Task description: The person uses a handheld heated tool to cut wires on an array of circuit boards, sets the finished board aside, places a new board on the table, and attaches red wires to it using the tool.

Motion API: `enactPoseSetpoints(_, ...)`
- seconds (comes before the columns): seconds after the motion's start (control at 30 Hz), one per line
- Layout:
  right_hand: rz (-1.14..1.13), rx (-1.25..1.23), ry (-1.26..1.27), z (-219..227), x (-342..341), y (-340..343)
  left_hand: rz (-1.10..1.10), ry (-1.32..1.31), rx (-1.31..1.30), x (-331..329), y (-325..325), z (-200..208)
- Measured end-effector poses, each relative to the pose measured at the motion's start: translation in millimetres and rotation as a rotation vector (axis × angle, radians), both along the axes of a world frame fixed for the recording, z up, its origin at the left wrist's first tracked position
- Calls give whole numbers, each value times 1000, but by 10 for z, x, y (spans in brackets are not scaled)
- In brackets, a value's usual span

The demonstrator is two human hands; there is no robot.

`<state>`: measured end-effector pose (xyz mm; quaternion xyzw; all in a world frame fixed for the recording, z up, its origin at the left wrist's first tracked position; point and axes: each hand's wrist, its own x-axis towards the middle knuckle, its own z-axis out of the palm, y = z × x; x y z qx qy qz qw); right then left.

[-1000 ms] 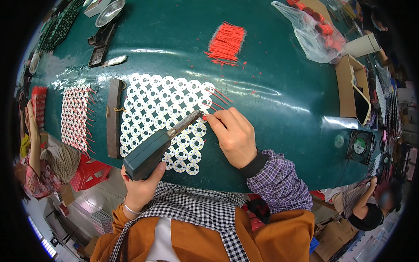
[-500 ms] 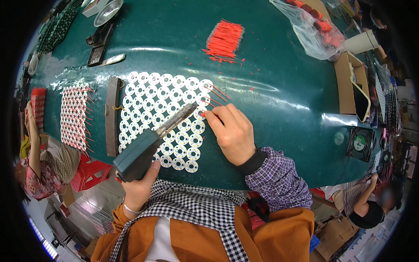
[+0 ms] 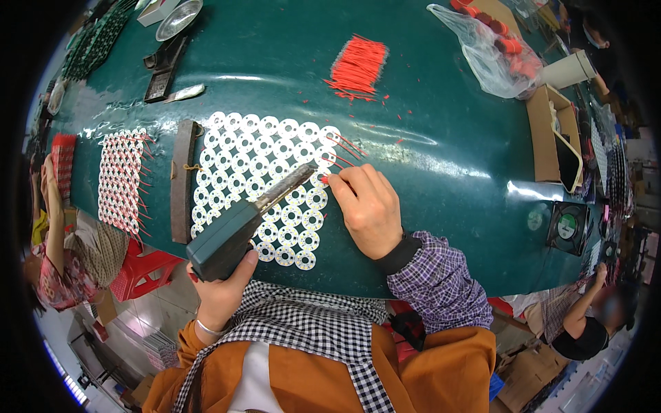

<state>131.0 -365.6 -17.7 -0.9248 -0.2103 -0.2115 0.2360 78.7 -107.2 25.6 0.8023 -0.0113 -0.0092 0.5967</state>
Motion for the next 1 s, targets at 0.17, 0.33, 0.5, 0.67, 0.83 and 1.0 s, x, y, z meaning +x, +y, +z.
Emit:
enactPoseSetpoints(0.17, -2, 6, 8, 5, 1, -4, -39, -28, -58, 50, -60, -43)
enactPoseSetpoints(0.33, -4, 4, 15, 27, 2, 7, -56, 83, -62, 53, -81, -12)
enactPoseSetpoints(0.5, -10, 5, 11, 19, 5, 5, -61, 63, -30, 55, -81, -5)
enactPoseSetpoints(0.67, -16, 3, 1, 15, 1, 13, -63, -102, 34, -13, -18, -22)
enactPoseSetpoints(0.83, -19, 19, -14, -18, 3, 17, 135, 127, -99, -120, 0, -14)
enactPoseSetpoints(1.0, -23, 41, -47, 26, -14, 41, 89, 106, -63, -115, 41, 16)
